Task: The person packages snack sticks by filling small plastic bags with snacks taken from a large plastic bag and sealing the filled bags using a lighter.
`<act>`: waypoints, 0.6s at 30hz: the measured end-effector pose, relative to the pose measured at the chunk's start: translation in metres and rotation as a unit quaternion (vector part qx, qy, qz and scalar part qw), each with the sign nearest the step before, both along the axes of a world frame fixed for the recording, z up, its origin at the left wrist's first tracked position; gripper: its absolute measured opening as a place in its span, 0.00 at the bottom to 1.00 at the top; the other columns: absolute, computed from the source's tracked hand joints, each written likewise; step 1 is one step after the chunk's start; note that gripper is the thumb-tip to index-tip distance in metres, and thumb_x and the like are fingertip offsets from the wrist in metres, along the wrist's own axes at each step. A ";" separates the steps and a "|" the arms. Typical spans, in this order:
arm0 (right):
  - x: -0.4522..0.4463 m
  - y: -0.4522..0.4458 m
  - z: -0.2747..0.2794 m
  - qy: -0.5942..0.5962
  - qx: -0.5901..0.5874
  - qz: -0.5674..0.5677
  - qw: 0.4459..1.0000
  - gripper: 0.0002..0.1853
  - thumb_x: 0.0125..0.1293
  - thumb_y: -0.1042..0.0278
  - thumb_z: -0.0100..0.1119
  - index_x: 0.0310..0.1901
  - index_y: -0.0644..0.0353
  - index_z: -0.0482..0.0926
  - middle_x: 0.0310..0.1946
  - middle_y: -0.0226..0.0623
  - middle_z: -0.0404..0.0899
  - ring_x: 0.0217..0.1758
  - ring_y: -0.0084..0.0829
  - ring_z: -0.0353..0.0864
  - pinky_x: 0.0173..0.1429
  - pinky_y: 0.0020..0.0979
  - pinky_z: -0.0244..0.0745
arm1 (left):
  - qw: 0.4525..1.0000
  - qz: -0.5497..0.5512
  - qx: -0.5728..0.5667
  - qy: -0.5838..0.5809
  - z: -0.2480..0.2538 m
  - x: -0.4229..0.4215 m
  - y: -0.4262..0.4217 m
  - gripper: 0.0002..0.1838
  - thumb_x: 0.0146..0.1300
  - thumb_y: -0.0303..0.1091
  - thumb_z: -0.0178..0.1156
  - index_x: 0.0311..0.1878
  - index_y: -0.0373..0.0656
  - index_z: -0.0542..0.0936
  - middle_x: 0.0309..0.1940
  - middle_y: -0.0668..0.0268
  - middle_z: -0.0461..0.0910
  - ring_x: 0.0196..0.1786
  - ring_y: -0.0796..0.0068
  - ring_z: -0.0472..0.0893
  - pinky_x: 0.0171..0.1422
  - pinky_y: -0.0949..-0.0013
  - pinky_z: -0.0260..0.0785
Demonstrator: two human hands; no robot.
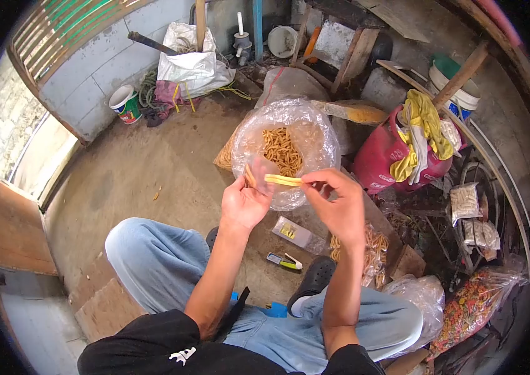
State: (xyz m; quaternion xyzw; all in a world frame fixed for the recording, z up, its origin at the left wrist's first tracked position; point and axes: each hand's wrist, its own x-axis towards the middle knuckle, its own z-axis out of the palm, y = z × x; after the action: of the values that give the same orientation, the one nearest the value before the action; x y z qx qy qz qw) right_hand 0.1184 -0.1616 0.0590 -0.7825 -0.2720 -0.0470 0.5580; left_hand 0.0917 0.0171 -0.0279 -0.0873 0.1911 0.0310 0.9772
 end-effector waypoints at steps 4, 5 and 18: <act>-0.010 0.029 -0.017 -0.015 -0.006 -0.065 0.998 0.06 0.55 0.78 0.65 0.36 0.61 0.83 0.30 0.31 0.82 0.27 0.16 0.74 0.29 0.20 0.66 | 0.998 0.001 0.068 0.005 0.008 -0.003 -0.012 0.18 0.75 0.44 0.33 0.54 0.48 0.71 0.54 0.68 0.78 0.52 0.70 0.77 0.56 0.63 0.72; -0.012 0.036 -0.026 0.000 0.029 -0.074 0.997 0.06 0.55 0.78 0.65 0.35 0.62 0.83 0.30 0.32 0.83 0.26 0.16 0.74 0.29 0.20 0.67 | 0.995 0.005 0.099 0.000 0.008 -0.003 -0.014 0.19 0.75 0.44 0.34 0.55 0.47 0.71 0.54 0.68 0.77 0.52 0.70 0.77 0.58 0.64 0.71; -0.022 0.060 -0.040 0.051 0.058 -0.122 0.990 0.07 0.60 0.78 0.63 0.38 0.63 0.75 0.32 0.32 0.85 0.25 0.10 0.71 0.27 0.16 0.65 | 0.955 0.073 0.284 -0.032 0.016 -0.009 -0.015 0.15 0.70 0.39 0.53 0.54 0.41 0.71 0.48 0.65 0.78 0.50 0.72 0.78 0.54 0.69 0.74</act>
State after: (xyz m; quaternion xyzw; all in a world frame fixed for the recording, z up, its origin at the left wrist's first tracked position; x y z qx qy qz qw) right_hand 0.0964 -0.1012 0.0191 -0.7776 -0.1426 -0.0908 0.6057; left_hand 0.0823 0.0026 -0.0123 0.1795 0.1364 0.1521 0.9623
